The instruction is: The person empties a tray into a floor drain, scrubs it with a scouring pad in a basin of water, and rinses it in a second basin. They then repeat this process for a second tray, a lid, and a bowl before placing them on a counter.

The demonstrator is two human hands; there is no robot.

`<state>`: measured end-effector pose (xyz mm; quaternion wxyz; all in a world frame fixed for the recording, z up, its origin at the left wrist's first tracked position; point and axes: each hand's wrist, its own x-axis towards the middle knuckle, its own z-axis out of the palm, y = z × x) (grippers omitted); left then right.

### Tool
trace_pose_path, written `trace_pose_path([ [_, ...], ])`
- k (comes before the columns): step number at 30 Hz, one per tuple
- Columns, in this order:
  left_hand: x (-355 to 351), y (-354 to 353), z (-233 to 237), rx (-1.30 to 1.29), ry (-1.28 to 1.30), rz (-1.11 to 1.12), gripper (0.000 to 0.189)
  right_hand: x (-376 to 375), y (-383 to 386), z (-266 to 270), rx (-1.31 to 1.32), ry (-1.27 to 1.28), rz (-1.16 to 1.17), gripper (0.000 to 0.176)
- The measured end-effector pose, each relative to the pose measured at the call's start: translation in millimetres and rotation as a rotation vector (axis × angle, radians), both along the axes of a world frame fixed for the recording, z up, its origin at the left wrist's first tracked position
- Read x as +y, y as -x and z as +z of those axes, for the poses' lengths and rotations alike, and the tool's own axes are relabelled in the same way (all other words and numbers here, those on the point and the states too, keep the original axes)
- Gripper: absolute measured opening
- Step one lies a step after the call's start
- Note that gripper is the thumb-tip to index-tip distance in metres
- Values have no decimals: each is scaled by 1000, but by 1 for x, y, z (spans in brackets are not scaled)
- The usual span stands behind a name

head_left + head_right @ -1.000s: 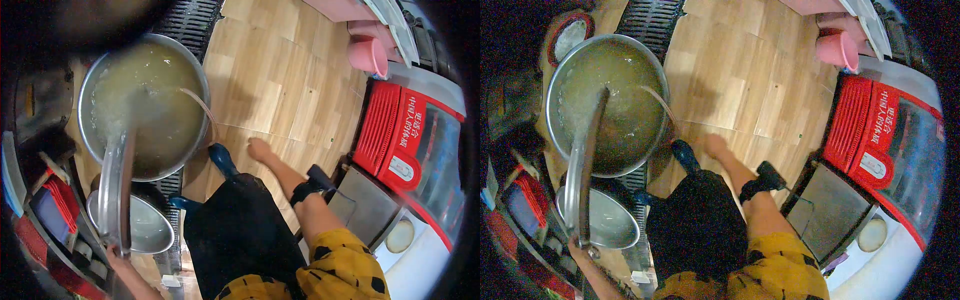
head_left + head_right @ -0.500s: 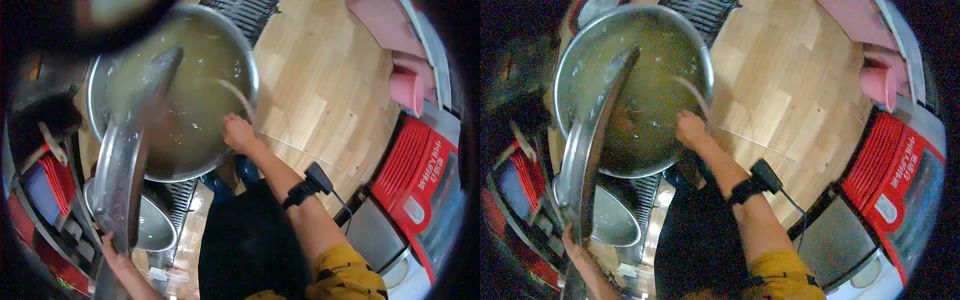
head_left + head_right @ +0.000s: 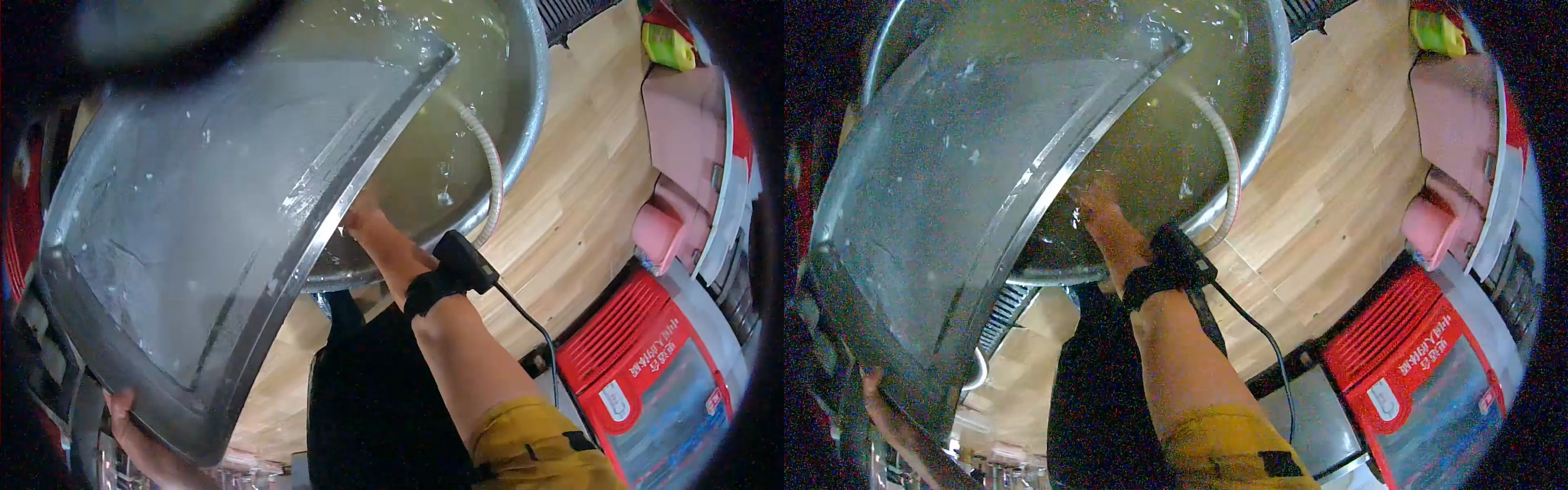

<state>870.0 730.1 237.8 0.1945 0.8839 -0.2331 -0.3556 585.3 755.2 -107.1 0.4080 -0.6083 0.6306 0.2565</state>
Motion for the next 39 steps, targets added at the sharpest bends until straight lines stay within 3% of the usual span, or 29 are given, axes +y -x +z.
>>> trace_pose_path([
  [2,-13,51,9,145,220,47,48,3,2,6,-17,33,-16,44],
  [5,-7,-3,-2,238,196,11,53,8,20,23,-96,132,-148,44],
  [8,33,-19,-32,133,254,3,43,23,60,50,-167,235,-490,47],
  [9,43,-13,-44,172,316,12,35,30,79,59,-200,285,-746,51],
  [11,58,1,-66,207,385,37,28,54,111,49,-772,495,-1491,58],
  [12,68,8,-75,228,411,24,30,47,128,77,-777,493,-1475,58],
  [14,71,41,-75,259,453,34,33,16,159,151,-489,195,-1775,37],
  [16,69,96,-78,464,414,528,33,4,171,164,-612,267,-1628,35],
  [18,88,94,-125,709,288,692,33,-9,169,177,-723,299,-1485,33],
  [20,100,99,-165,797,199,737,34,-44,146,205,-848,391,-1042,33],
  [22,105,102,-178,886,116,773,37,-54,107,200,-1014,403,-890,38],
  [23,99,107,-183,883,153,764,37,-57,83,197,-896,609,-566,40],
  [24,98,108,-187,881,186,751,39,-46,53,204,-748,569,-389,46],
  [25,105,103,-200,879,226,737,40,-35,26,212,-646,356,-208,57],
  [26,109,101,-201,878,216,754,40,-10,-2,197,-662,241,6,57],
  [27,110,99,-197,839,213,737,42,21,-26,185,-611,279,233,53],
  [28,111,96,-195,800,215,721,43,30,-31,169,-613,261,251,53],
  [30,121,87,-188,869,263,681,51,35,-35,142,-757,644,349,49],
  [33,148,77,-155,708,244,694,55,-14,1,80,-244,699,26,45],
  [35,194,58,-140,624,249,675,55,-43,41,51,1,669,-28,51],
  [36,225,48,-133,370,143,257,56,-47,61,30,53,763,27,51],
  [37,245,44,-130,120,24,-157,58,-54,75,34,70,641,-2,48],
  [38,243,48,-123,123,5,-148,58,-51,83,26,69,621,7,48],
  [39,218,57,-119,345,30,351,59,-52,95,10,-29,640,-100,44],
])
